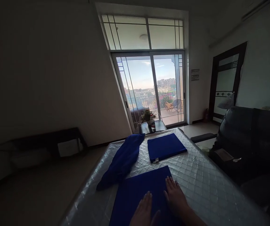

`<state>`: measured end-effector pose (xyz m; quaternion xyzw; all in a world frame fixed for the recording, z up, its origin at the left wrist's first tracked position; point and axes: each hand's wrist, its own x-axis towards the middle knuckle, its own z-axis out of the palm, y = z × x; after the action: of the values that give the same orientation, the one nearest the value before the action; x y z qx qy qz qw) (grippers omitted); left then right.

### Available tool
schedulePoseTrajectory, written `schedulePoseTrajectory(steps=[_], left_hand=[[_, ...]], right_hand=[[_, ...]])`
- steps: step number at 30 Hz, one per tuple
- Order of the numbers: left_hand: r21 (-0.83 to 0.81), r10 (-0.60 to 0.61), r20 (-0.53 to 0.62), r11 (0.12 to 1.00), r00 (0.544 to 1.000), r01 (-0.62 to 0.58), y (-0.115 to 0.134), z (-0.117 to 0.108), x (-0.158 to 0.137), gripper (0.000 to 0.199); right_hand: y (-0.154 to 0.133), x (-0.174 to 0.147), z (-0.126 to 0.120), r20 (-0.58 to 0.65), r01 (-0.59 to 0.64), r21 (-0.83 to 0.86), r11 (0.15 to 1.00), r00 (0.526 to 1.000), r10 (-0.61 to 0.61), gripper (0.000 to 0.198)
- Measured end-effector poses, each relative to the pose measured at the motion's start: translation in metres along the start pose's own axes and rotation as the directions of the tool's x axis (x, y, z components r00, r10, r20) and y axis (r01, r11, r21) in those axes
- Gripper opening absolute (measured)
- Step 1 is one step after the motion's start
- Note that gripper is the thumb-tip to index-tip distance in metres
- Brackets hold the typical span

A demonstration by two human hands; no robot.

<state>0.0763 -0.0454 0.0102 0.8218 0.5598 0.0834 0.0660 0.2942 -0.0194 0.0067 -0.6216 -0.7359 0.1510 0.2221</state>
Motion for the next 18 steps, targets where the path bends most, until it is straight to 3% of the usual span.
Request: schedulePoseTrajectory(steps=[1,4,8,13,18], left_hand=[[-0.026,0.04,0.043,0.999,0.998,-0.039,0.016,0.0,0.015,0.07],[-0.083,0.098,0.019,0.992,0.995,-0.096,0.057,0.004,0.047,0.072],[-0.103,0.042,0.026,0.994,0.999,-0.039,0.068,0.016,0.063,0.065],[-0.033,-0.044,-0.013,0.998,0.999,0.044,0.025,0.017,0.053,0.065],[0.034,-0.187,-0.088,0.981,0.978,0.191,-0.048,0.006,0.027,0.061]], right_hand=[[0.001,0.001,0.001,0.002,0.001,0.004,1.0,1.0,-0.001,0.061],[0.006,0.002,0.005,0.039,0.02,-0.003,1.0,0.999,-0.02,0.059],[0.008,0.003,0.007,0.032,0.04,0.001,0.999,0.999,-0.04,0.06],[0.002,0.0,-0.002,0.05,-0.011,0.045,0.999,0.999,0.009,0.062],[-0.005,-0.004,-0.011,0.076,-0.033,0.039,0.999,0.997,0.03,0.063]])
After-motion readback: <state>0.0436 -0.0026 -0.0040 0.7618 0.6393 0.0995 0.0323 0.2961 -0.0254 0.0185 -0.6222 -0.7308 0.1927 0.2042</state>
